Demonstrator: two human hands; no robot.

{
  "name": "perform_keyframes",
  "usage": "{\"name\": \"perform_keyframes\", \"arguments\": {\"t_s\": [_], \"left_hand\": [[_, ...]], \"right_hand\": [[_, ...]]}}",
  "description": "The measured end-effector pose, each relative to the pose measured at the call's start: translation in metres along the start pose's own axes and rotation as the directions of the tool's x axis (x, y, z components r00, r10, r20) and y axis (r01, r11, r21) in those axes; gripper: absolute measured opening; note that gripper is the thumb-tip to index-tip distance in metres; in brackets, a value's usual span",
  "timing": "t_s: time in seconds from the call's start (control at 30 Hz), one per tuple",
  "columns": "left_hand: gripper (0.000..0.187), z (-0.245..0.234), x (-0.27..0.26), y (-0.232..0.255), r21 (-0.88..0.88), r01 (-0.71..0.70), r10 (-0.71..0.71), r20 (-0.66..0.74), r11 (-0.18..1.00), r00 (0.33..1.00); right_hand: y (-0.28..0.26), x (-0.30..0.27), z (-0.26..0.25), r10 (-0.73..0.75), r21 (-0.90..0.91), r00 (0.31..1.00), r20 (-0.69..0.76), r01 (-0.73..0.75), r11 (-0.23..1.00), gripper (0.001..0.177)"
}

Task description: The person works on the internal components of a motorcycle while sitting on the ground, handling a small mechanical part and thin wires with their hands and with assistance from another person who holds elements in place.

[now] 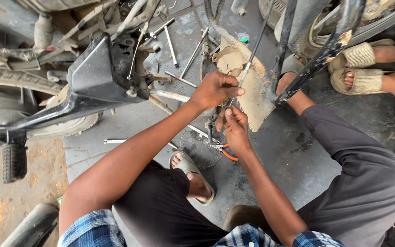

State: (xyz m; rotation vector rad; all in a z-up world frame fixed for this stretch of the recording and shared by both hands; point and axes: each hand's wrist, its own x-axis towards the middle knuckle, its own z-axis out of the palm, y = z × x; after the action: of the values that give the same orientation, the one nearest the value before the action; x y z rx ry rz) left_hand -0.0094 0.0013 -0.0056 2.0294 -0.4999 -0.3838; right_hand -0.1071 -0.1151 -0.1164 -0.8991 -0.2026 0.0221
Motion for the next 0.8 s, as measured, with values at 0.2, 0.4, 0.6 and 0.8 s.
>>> {"name": "perform_keyframes", "arguments": {"t_s": [0.2,0.4,0.6,0.8], "left_hand": [[0.028,-0.006,-0.001,-0.007,-0.158,-0.094,0.101,0.04,0.983,0.994],[0.032,-0.002,0.002,0.003,-0.033,-0.049,0.049,-0.002,0.998,0.999],[0.032,0.002,0.007,-0.003,-0.061,-0.052,0.053,0.009,0.997,0.999],[0.027,0.004,0.008,-0.02,-0.262,-0.062,0.074,0.039,0.963,0.996]], "right_hand": [[-0.014,0.019,-0.008,-0.073,-0.02,0.997,-0.036,0.072,0.997,0.031],[-0.01,0.001,0.001,0.009,0.12,0.999,0.051,-0.015,0.993,0.032],[-0.004,0.001,-0.007,0.035,0.165,0.988,0.151,-0.06,0.984,0.029],[-0.011,0.024,-0.023,-0.073,0.274,0.997,0.006,0.069,0.959,0.03]]}}
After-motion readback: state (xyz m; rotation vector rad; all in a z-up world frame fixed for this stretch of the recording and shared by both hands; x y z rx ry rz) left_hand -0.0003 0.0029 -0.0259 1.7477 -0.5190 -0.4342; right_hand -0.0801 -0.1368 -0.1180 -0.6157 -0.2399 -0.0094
